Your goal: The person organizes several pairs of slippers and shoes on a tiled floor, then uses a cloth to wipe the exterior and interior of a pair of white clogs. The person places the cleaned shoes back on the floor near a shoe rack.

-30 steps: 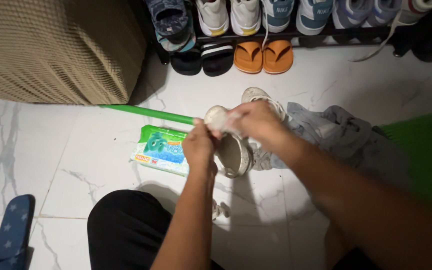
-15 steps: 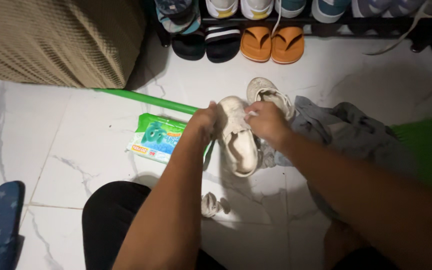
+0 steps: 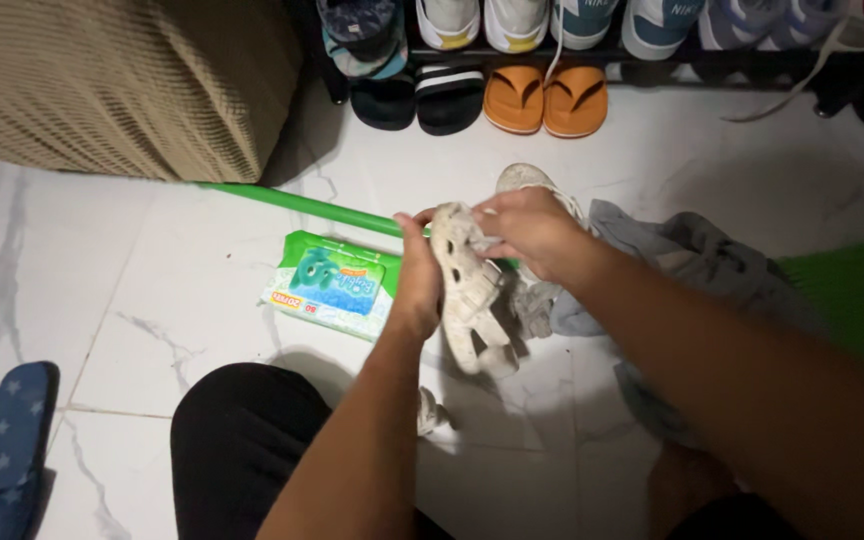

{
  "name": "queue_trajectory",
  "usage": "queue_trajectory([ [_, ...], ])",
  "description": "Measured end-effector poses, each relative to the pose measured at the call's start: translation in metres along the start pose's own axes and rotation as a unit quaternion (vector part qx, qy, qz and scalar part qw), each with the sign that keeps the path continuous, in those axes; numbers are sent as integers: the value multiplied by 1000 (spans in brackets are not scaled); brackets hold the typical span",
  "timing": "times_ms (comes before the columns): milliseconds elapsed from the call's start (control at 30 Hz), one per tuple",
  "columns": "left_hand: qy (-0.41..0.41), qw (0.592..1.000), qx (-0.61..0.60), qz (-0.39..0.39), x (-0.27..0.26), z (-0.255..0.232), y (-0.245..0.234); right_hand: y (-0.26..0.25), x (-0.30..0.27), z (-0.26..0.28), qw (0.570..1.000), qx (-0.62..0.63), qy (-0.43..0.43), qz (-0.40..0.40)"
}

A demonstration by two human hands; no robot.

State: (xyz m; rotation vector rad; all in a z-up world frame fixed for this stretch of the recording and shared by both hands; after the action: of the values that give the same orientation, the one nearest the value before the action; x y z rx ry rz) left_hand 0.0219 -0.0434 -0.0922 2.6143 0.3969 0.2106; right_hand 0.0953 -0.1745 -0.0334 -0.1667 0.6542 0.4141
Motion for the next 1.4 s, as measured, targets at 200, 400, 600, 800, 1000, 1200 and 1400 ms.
queue_trajectory([
  [200,31,984,153,-84,-4,-35,20,-9,-36,41,997,1,-78,-17],
  [400,73,990,45,-109,11,-84,47,30,-95,83,826,-277,-482,-96],
  [600,164,979,56,-106,18,-112,53,45,-123,89,779,-287,-536,-151],
  [800,192,953,220,-85,-13,-131,78,30,-114,136,731,-290,-571,-235],
  [1000,187,972,82,-117,4,-138,71,48,-133,89,738,-223,-589,-242],
  [1200,170,984,-58,-1,-18,-136,79,8,-116,137,776,-235,-528,-253],
  [1400,92,931,-353,14,-27,-122,89,-2,-108,119,920,-108,-339,-163],
])
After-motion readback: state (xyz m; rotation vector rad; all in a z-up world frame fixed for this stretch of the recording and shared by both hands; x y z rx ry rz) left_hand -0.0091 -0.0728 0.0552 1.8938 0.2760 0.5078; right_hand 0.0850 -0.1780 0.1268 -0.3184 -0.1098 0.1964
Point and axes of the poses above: each hand's wrist, its own x-axis towards the middle knuckle, its own y-axis out of the palm, z = x × y, the point moved 4 cm from there along x, towards the middle knuckle, and after that the axes turned 14 degrees about y, right-handed, at the moved point
